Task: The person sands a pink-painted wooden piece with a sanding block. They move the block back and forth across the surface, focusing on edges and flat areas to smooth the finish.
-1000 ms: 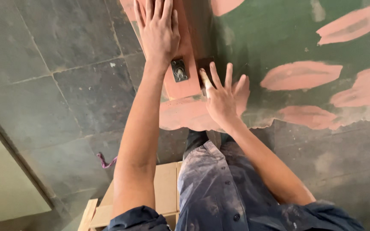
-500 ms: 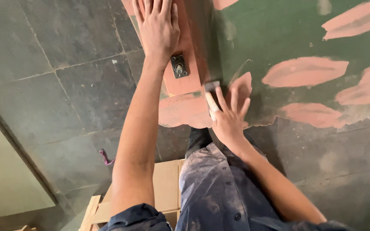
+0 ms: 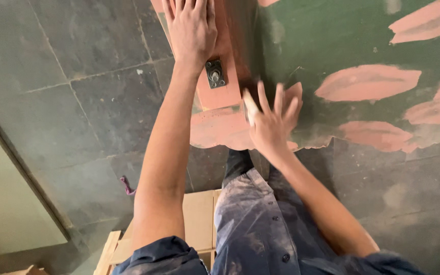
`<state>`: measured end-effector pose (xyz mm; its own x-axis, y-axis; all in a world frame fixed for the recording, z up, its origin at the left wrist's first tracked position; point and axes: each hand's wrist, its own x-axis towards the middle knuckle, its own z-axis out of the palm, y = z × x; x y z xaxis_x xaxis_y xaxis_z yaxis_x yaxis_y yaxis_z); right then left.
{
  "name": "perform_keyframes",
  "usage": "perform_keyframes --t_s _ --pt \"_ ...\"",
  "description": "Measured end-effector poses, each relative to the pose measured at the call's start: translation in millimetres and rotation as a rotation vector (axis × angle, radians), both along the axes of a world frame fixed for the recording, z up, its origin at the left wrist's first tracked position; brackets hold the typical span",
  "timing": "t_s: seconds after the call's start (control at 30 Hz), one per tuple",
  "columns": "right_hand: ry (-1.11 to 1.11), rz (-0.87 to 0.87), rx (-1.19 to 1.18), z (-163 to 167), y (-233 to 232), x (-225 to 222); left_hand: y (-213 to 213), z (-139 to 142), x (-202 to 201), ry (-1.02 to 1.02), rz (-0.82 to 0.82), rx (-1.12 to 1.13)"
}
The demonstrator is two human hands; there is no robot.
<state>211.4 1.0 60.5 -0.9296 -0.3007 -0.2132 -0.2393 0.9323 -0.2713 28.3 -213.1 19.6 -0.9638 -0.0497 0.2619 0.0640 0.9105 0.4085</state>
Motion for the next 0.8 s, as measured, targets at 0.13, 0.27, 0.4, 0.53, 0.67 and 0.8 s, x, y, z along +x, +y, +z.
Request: perform_keyframes --t_s 0.13,0.27,0.4,0.53,0.67,0.8 --pt "0.060 0.003 -0.105 -13.5 -1.2 -3.5 -2.5 -1.4 -3.7 0.003 -0.017 -0.108" --pt "0.018 0.013 0.001 -17.1 -6.0 -13.5 -4.4 -2.2 -10.2 -0.111 0.013 -0.150" --pt "0.040 0.017 0.017 -16.3 -10.3 -23.6 -4.4 -2.6 -15.0 -0.059 0.024 -0.120" --pt "0.000 -0.008 -0.027 -15.2 -8.0 -17.7 -5.7 -1.8 -17.9 -0.060 0.035 -0.120" --pt "-0.042 -0.030 -0.027 -14.7 -11.4 -27.4 -9.1 0.5 -20.4 -0.065 0.031 -0.092" --pt "0.061 0.018 -0.057 -18.2 -26.7 -72.5 -10.0 2.5 -21.5 -0.041 0.033 -0.099"
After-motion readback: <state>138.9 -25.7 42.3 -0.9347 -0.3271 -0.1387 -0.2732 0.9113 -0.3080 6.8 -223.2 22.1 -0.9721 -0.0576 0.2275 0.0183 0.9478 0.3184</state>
